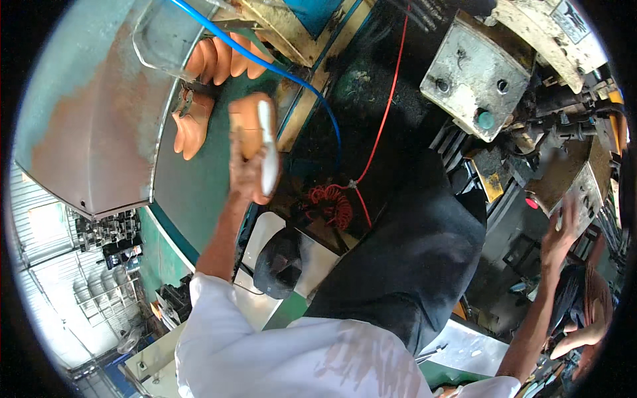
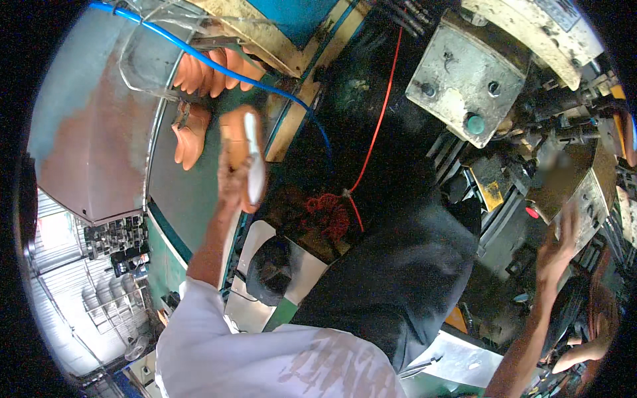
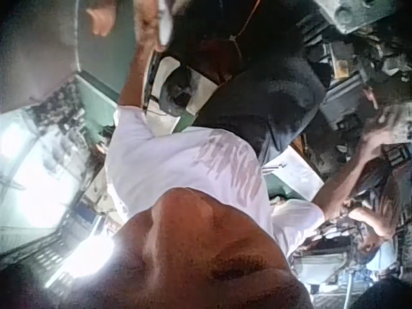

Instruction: The person processes shoe uppers on a factory production line. They pick up brown leather shoe uppers from a conveyor belt, place them into a machine to press the sole area, and then return them to the belt. The task is performed repeatedly in a rhythmic cycle.

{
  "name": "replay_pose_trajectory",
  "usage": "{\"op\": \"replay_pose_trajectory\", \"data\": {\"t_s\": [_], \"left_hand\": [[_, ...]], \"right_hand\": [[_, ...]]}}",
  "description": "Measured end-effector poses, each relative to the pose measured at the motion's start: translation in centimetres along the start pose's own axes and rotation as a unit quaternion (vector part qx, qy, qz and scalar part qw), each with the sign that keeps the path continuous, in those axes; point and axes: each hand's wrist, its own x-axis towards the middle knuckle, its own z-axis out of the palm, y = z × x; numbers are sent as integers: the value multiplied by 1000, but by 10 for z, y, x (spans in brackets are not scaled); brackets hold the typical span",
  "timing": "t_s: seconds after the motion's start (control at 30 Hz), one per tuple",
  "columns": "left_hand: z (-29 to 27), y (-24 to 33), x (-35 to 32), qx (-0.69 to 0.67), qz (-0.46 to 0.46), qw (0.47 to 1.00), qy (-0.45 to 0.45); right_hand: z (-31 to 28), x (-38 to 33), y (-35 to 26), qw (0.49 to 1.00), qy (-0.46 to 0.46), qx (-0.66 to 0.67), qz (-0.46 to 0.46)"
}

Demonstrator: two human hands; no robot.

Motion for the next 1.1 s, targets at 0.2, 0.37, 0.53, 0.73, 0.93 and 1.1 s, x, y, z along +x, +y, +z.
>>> {"op": "replay_pose_trajectory", "data": {"t_s": [0.2,0.37,0.53,0.73,0.93,1.1], "left_hand": [[-132,-107,80,601,105,779,145],[-167,-114,121,639,46,764,71],[-185,-118,164,594,-23,802,61],[-268,-163,203,635,33,770,53],[-270,-156,226,793,62,606,-6],[-262,-149,238,748,126,651,-18]], "right_hand": [[47,-145,-17,975,-179,82,104],[36,-204,-25,948,-243,106,178],[14,-213,-21,916,-290,131,245],[-19,-242,10,900,-287,118,306],[-50,-336,8,860,-292,124,399],[-46,-429,-54,738,-251,248,574]]}}
